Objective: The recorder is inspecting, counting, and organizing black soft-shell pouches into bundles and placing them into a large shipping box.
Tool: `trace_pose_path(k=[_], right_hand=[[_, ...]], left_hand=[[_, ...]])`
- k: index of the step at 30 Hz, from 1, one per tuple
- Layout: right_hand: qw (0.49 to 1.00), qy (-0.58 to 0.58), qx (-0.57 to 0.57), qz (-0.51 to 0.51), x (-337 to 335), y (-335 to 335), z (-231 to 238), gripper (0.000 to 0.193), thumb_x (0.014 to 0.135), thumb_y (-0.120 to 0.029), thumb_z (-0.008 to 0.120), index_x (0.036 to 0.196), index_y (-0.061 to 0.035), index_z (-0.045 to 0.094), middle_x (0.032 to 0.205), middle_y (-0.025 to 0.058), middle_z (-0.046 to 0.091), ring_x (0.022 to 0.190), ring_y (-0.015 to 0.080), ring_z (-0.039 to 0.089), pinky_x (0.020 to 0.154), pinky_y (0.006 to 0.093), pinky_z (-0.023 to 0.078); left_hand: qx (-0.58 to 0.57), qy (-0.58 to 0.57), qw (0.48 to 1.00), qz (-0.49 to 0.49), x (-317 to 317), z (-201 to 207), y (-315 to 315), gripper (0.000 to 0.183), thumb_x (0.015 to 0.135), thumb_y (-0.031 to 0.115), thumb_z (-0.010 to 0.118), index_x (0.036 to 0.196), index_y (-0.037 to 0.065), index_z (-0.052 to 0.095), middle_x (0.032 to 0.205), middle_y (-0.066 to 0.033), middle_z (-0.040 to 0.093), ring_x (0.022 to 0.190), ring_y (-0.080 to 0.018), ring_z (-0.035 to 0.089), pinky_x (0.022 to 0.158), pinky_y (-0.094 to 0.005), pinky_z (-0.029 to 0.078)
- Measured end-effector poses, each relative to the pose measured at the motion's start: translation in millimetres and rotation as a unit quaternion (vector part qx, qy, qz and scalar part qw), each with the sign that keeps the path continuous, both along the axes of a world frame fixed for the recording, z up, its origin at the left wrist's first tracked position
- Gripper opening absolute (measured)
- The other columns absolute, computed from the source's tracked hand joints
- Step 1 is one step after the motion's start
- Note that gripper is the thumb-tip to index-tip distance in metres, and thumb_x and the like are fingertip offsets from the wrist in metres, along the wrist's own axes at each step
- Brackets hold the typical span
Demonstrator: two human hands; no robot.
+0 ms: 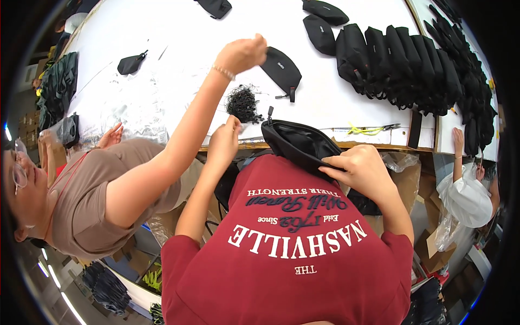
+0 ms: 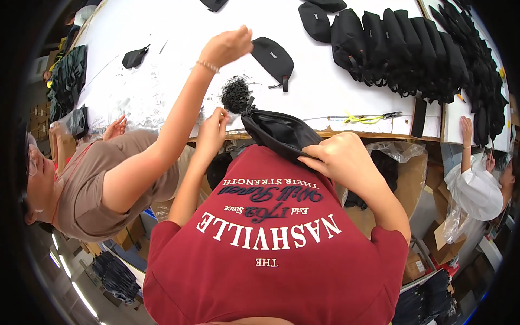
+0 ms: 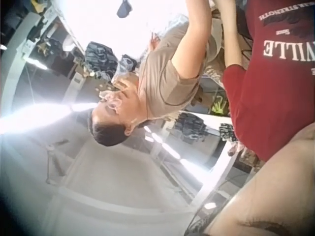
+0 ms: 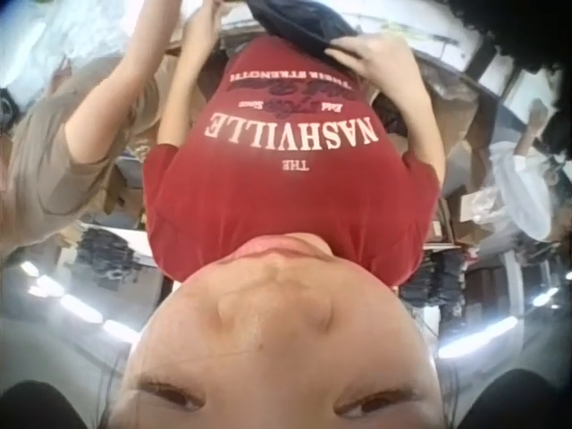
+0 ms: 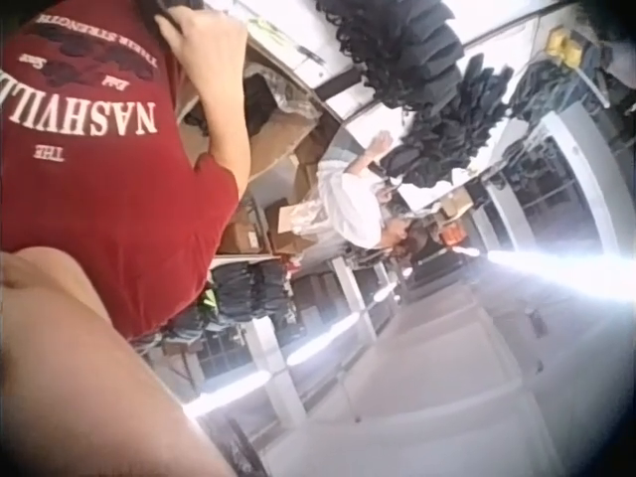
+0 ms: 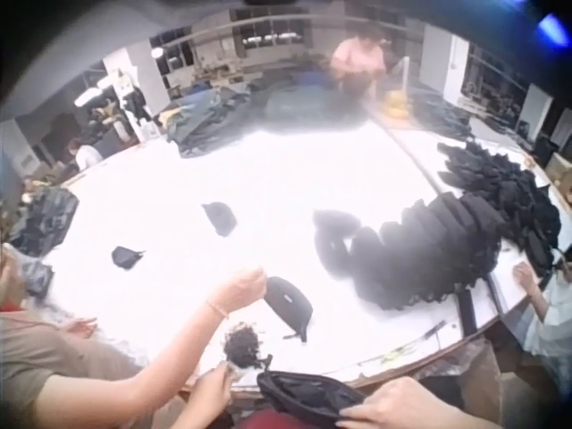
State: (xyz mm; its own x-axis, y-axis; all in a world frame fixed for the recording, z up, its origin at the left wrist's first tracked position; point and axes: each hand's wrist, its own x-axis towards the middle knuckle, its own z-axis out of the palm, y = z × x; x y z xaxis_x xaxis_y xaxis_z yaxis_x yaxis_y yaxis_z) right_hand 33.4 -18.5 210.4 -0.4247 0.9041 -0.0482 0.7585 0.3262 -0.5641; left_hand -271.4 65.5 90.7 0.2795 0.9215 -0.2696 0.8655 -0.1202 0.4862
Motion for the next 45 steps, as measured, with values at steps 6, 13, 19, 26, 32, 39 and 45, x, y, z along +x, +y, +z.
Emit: trace_pose_path(k=[6, 13, 19, 26, 32, 39, 45], right_hand=[[0.999, -0.022, 0.022, 0.037, -6.0, 4.7, 2.3, 0.016, 0.073, -0.023, 0.073, 0.076, -0.0077, 0.069, 0.052, 0.0065, 0.054, 0.049, 0.0242, 0.055, 0.049, 0.0353, 0.042], [0.99, -0.032, 0.138, 0.017, -7.5, 3.1, 5.0, 0.018, 0.07, -0.02, 0.075, 0.084, -0.0095, 0.071, 0.052, 0.0024, 0.049, 0.048, 0.0191, 0.052, 0.047, 0.0333, 0.039], [0.965, 0.082, 0.238, -0.074, -22.5, 7.7, 21.2, 0.029, 0.063, -0.013, 0.079, 0.092, -0.0083, 0.073, 0.049, 0.0002, 0.039, 0.042, 0.0155, 0.039, 0.044, 0.0305, 0.03], [0.92, 0.162, 0.277, -0.227, -49.5, 8.5, 11.7, 0.023, 0.069, -0.017, 0.081, 0.088, -0.0068, 0.071, 0.06, 0.0034, 0.061, 0.046, 0.0155, 0.053, 0.046, 0.027, 0.04], [0.903, 0.224, 0.231, -0.284, -53.8, 0.4, -6.5, 0.015, 0.074, -0.015, 0.078, 0.079, -0.0031, 0.07, 0.062, 0.006, 0.063, 0.046, 0.0152, 0.053, 0.046, 0.0257, 0.039], [0.855, 0.403, 0.116, -0.305, -60.2, -15.6, -11.1, 0.025, 0.092, -0.013, 0.056, 0.079, 0.0003, 0.071, 0.057, 0.0024, 0.059, 0.048, 0.009, 0.048, 0.048, 0.0233, 0.037], [0.89, 0.379, 0.186, -0.172, -51.5, -14.2, -5.7, 0.018, 0.086, -0.014, 0.06, 0.078, -0.0053, 0.074, 0.049, -0.0006, 0.048, 0.042, 0.0122, 0.041, 0.044, 0.0271, 0.032]], left_hand=[[0.267, -0.283, 0.913, -0.122, 49.7, 77.7, -18.2, 0.019, 0.082, -0.002, 0.063, 0.1, 0.003, 0.061, 0.088, -0.0103, 0.065, 0.077, -0.0263, 0.061, 0.067, -0.0341, 0.048], [0.265, -0.222, 0.921, -0.179, 56.4, 97.8, -17.3, 0.04, 0.074, 0.025, 0.076, 0.106, 0.004, 0.061, 0.122, -0.0128, 0.052, 0.117, -0.0264, 0.045, 0.098, -0.0409, 0.033], [-0.172, -0.693, 0.692, 0.107, 59.3, 74.9, -24.7, 0.078, 0.08, 0.046, 0.07, 0.135, 0.004, 0.035, 0.129, -0.0084, 0.047, 0.12, -0.0221, 0.045, 0.102, -0.0385, 0.035], [-0.274, -0.705, 0.613, 0.229, 94.3, 86.4, -7.4, 0.053, 0.089, 0.045, 0.059, 0.125, 0.007, 0.051, 0.116, -0.005, 0.059, 0.111, -0.0203, 0.055, 0.097, -0.0359, 0.042], [-0.318, -0.749, 0.534, 0.231, 102.6, 89.3, -1.1, 0.043, 0.09, 0.037, 0.06, 0.12, 0.006, 0.054, 0.112, -0.0055, 0.061, 0.106, -0.0206, 0.057, 0.096, -0.0381, 0.045], [-0.358, -0.791, 0.476, 0.141, 88.3, 65.0, 2.1, 0.034, 0.091, 0.028, 0.061, 0.115, 0.006, 0.055, 0.108, -0.0048, 0.058, 0.101, -0.0201, 0.055, 0.091, -0.0375, 0.046], [-0.33, -0.819, 0.469, -0.005, 85.5, 62.5, 4.1, 0.009, 0.091, 0.021, 0.06, 0.098, 0.018, 0.055, 0.078, 0.0037, 0.044, 0.072, -0.013, 0.039, 0.066, -0.0281, 0.036]])
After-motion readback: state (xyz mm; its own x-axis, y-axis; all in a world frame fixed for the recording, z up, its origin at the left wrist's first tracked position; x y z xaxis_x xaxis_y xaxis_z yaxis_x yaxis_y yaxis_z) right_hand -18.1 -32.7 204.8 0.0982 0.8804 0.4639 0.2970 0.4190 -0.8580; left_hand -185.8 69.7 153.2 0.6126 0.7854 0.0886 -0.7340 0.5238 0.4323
